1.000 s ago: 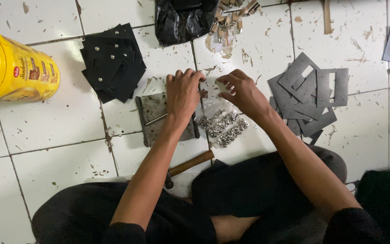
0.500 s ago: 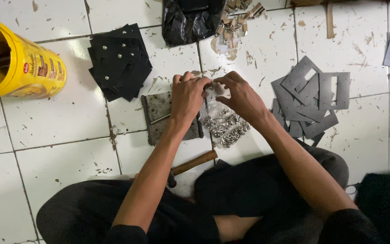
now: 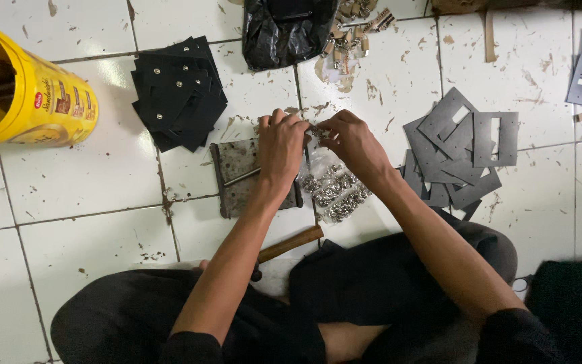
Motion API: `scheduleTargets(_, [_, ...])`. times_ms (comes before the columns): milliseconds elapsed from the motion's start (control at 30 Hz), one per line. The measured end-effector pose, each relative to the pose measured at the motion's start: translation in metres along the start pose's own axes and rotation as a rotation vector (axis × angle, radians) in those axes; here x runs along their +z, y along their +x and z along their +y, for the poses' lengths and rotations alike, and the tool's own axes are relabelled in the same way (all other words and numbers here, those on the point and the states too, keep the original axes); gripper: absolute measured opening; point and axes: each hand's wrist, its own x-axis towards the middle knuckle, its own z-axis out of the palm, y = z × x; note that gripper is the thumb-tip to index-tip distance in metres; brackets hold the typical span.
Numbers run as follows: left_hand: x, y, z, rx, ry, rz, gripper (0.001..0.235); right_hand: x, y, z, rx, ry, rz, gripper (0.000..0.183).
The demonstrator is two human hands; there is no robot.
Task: The person sits on the floor and assembles small metal parts onto rectangular black plates using a hammer and a metal block. They repeatedly pick up plates, place them on the block, insert metal pieces, and hammer them into place.
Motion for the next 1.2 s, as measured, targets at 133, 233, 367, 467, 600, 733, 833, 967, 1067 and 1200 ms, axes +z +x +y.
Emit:
scheduleTargets(133, [-0.007,-0.006,0.007,-0.004,0.025,0.004,0.015,0.002,-0.001,-0.004,-0.010,-0.046,0.019,0.030])
scheduleTargets(233, [-0.018,-0.013,0.016,-0.013,0.073,-0.002,0.012,0.005,0.000,-0.003,-0.007,-0.035,0.019,0.028])
scheduleTargets(367, [-0.013,-0.019,0.022,-0.019,0.146,0.054,0.008,0.017,0.006,0.000,0.004,-0.108,0.039,0.022])
scheduleTargets(467, [-0.009,-0.020,0.027,-0.038,0.183,0.080,0.007,0.024,0.006,0.000,0.032,-0.093,0.035,0.018])
scheduleTargets(600, [0.001,-0.015,0.028,-0.097,0.225,0.086,0.010,0.037,0.009,0.020,0.093,-0.051,0.036,0.015])
scheduleTargets(733, [0.009,-0.005,0.024,-0.089,0.224,0.086,0.010,0.038,0.017,0.023,0.110,-0.128,0.027,0.011])
scheduleTargets(833, [0.006,-0.006,0.025,-0.074,0.221,0.057,0.012,0.036,0.016,0.022,0.118,-0.166,-0.009,0.011])
scheduleTargets(967, [0.007,-0.003,0.017,-0.008,0.180,0.037,0.007,0.036,0.018,0.036,0.088,-0.103,0.000,0.011])
scheduleTargets(1067, [0.005,0.001,0.015,0.019,0.145,0.016,0.005,0.032,0.016,0.045,0.065,-0.057,0.017,0.011])
scheduleTargets(1200, [-0.001,0.005,0.007,0.024,0.026,0.016,0.007,0.007,0.004,0.022,0.154,0.164,0.059,0.014])
